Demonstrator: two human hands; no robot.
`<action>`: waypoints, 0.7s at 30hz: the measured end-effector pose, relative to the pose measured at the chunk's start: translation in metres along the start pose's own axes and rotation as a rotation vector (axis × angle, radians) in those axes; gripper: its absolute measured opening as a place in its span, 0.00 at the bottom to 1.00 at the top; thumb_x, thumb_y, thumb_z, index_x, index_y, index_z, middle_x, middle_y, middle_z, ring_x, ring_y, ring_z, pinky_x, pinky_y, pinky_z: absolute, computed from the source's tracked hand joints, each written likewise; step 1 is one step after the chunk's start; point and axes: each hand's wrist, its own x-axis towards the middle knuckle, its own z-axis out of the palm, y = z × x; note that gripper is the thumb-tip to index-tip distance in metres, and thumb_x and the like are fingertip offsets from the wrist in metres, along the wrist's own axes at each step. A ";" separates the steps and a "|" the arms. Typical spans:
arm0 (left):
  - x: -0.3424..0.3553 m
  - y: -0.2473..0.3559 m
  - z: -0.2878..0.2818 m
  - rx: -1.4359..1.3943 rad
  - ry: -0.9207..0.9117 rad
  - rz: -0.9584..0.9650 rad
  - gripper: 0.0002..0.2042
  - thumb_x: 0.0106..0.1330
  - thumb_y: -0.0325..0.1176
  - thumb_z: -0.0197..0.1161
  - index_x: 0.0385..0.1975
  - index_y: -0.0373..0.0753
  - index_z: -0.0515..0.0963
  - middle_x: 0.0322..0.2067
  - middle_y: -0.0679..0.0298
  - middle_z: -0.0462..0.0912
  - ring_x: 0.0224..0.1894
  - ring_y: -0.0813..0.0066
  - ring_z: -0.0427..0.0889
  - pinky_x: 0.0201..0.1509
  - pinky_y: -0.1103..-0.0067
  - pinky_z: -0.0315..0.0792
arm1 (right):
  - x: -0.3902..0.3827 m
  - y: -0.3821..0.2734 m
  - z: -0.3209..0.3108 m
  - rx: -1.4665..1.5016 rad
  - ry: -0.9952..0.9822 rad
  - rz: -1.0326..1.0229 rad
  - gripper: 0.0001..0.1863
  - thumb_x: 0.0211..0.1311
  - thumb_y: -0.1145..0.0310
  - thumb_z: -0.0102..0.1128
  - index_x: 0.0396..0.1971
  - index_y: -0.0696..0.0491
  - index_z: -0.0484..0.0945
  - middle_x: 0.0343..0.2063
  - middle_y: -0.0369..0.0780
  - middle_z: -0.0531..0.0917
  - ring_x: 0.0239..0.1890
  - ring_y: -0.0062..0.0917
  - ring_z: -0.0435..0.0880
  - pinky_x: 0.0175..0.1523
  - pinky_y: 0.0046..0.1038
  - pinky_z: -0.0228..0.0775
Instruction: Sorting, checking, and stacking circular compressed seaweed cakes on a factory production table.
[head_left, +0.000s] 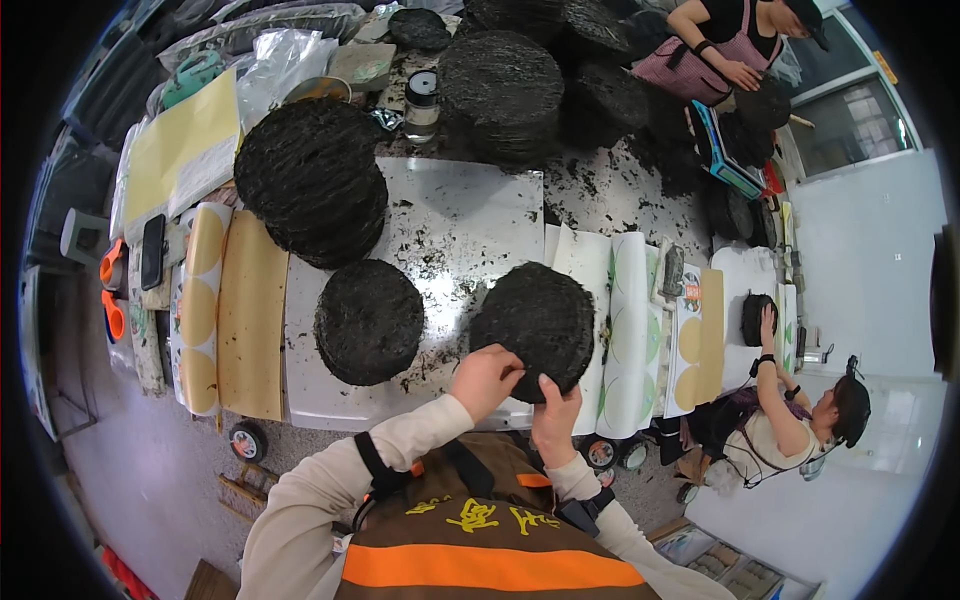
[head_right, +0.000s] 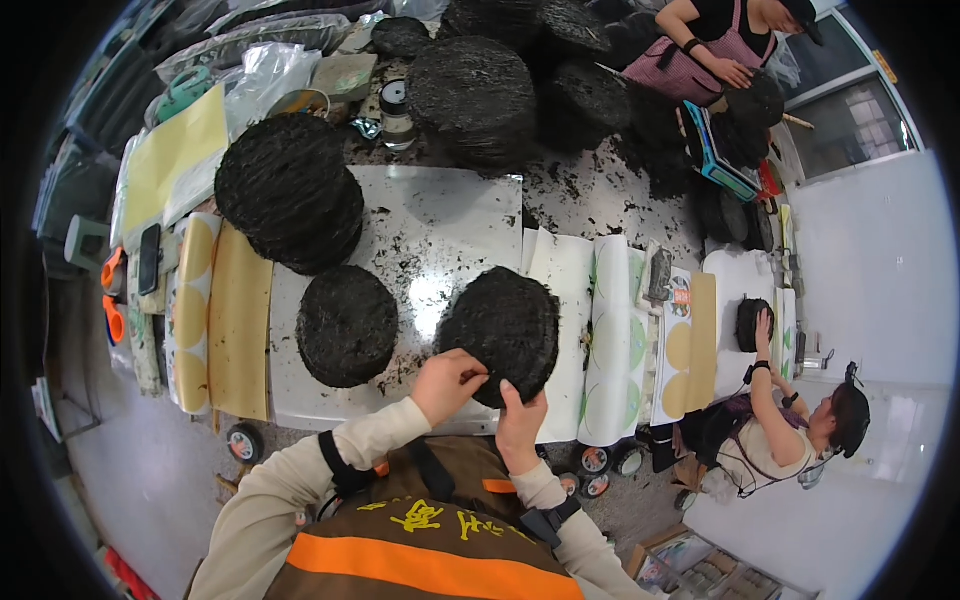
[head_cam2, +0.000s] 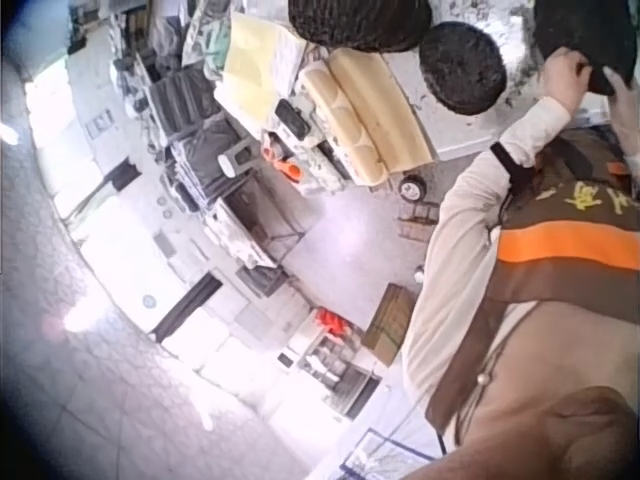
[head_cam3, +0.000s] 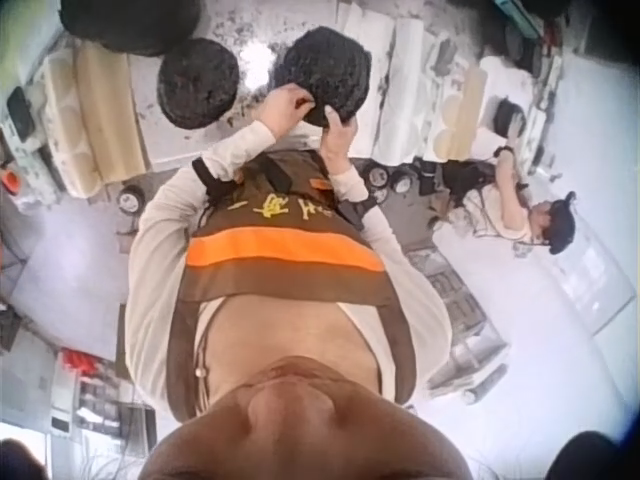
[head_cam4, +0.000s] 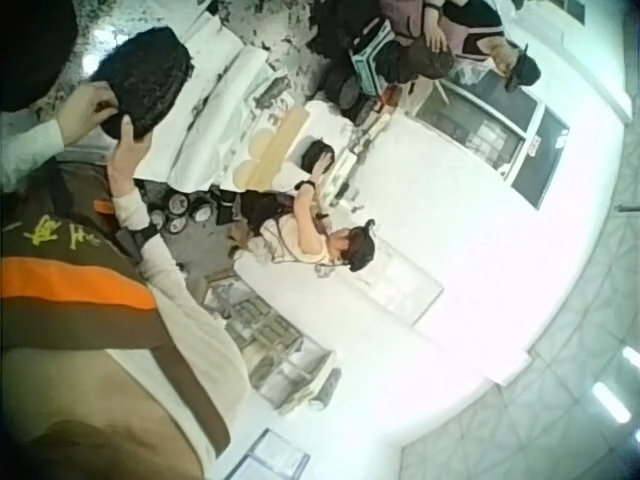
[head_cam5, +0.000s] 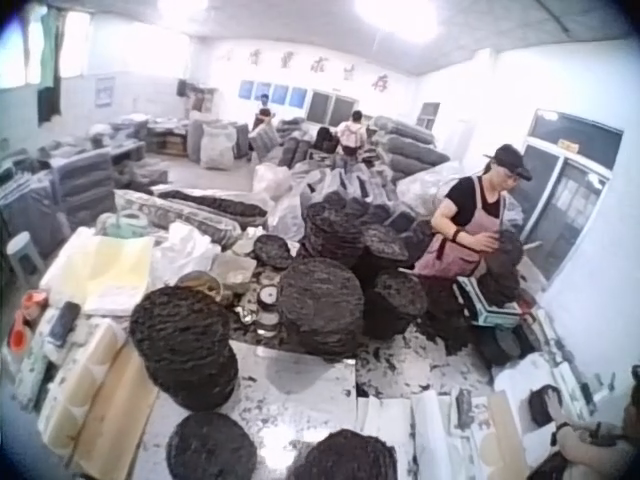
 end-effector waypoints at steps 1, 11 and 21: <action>0.006 0.004 0.007 0.000 -0.034 0.025 0.06 0.56 0.27 0.69 0.32 0.34 0.84 0.30 0.57 0.81 0.29 0.63 0.84 0.34 0.73 0.78 | 0.001 -0.005 -0.003 -0.024 0.031 -0.052 0.21 0.59 0.79 0.61 0.53 0.63 0.71 0.48 0.40 0.78 0.48 0.23 0.77 0.56 0.25 0.69; 0.087 0.046 0.106 0.019 -0.311 0.205 0.05 0.53 0.31 0.66 0.26 0.37 0.81 0.28 0.56 0.81 0.29 0.59 0.82 0.34 0.69 0.76 | 0.039 -0.061 -0.064 -0.240 0.298 -0.312 0.17 0.60 0.79 0.61 0.50 0.63 0.74 0.47 0.40 0.80 0.47 0.24 0.79 0.55 0.26 0.70; 0.133 0.037 0.174 -0.317 -0.473 -0.065 0.04 0.58 0.25 0.68 0.31 0.34 0.82 0.24 0.63 0.85 0.30 0.76 0.85 0.35 0.78 0.78 | 0.067 -0.073 -0.135 0.016 0.492 -0.282 0.19 0.59 0.80 0.61 0.51 0.64 0.73 0.49 0.40 0.79 0.49 0.24 0.78 0.56 0.26 0.70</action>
